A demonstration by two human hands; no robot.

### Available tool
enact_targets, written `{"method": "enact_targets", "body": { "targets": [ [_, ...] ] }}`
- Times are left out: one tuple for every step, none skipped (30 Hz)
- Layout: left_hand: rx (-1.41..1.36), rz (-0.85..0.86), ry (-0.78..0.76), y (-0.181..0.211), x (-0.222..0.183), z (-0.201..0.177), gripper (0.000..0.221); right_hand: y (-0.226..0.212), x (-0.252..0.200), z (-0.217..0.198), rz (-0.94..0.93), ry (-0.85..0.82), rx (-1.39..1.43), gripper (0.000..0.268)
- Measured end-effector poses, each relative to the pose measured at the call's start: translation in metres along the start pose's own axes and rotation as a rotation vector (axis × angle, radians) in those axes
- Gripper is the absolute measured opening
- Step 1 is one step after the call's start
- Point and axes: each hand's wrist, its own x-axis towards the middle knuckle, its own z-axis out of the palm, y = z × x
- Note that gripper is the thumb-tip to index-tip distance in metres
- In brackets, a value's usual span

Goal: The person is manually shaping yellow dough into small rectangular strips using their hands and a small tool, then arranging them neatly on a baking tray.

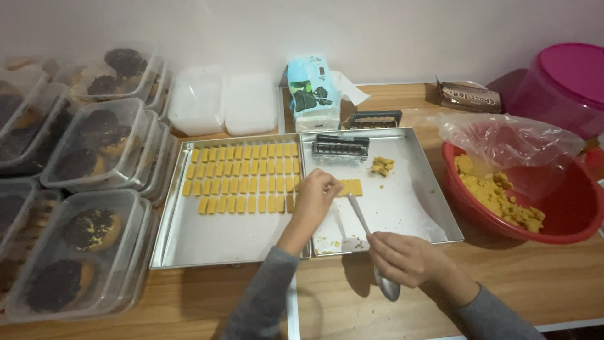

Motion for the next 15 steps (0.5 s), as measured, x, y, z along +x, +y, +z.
{"method": "enact_targets", "body": {
  "targets": [
    [0.001, 0.000, -0.002, -0.002, 0.001, -0.005, 0.017, 0.000, -0.010, 0.004, 0.002, 0.000, 0.000, 0.014],
    [0.049, 0.007, -0.003, -0.004, 0.002, -0.010, 0.014, 0.000, -0.019, 0.009, 0.095, 0.070, -0.008, 0.006],
    [0.098, 0.015, -0.005, -0.006, 0.003, -0.015, 0.015, -0.001, -0.028, 0.014, 0.188, 0.139, -0.016, 0.005],
    [0.100, 0.011, -0.006, -0.014, 0.006, -0.015, 0.015, -0.004, -0.029, 0.004, 0.189, 0.141, -0.013, 0.005],
    [0.279, 0.042, -0.008, -0.023, 0.008, -0.014, 0.013, -0.007, -0.031, -0.006, 0.349, 0.066, 0.016, 0.015],
    [0.458, 0.077, -0.008, -0.030, 0.013, -0.015, 0.013, -0.009, -0.033, -0.017, 0.507, -0.011, 0.043, 0.027],
    [0.461, 0.076, -0.007, -0.031, 0.011, -0.015, 0.013, -0.009, -0.028, -0.021, 0.507, -0.008, 0.044, 0.027],
    [0.520, 0.133, 0.000, -0.031, 0.009, -0.014, 0.019, -0.010, -0.024, -0.027, 0.607, -0.035, 0.048, 0.037],
    [0.579, 0.190, 0.008, -0.032, 0.007, -0.013, 0.033, -0.012, -0.020, -0.032, 0.707, -0.062, 0.053, 0.048],
    [0.579, 0.194, 0.007, -0.038, 0.010, -0.006, 0.033, -0.004, -0.044, -0.012, 0.708, -0.061, 0.050, 0.048],
    [0.592, 0.258, 0.006, -0.044, 0.013, 0.001, 0.022, 0.004, -0.067, 0.008, 0.629, 0.120, -0.052, 0.026],
    [0.603, 0.323, 0.006, -0.049, 0.017, 0.008, 0.014, 0.014, -0.090, 0.027, 0.544, 0.297, -0.155, 0.025],
    [0.601, 0.328, 0.006, -0.049, 0.023, 0.019, 0.014, 0.017, -0.088, 0.024, 0.543, 0.296, -0.160, 0.025],
    [0.640, 0.384, 0.016, -0.048, 0.028, 0.031, 0.013, 0.021, -0.086, 0.020, 0.626, 0.377, -0.092, 0.022],
    [0.680, 0.441, 0.026, -0.048, 0.033, 0.043, 0.013, 0.024, -0.084, 0.015, 0.707, 0.458, -0.022, 0.021]
  ]
}}
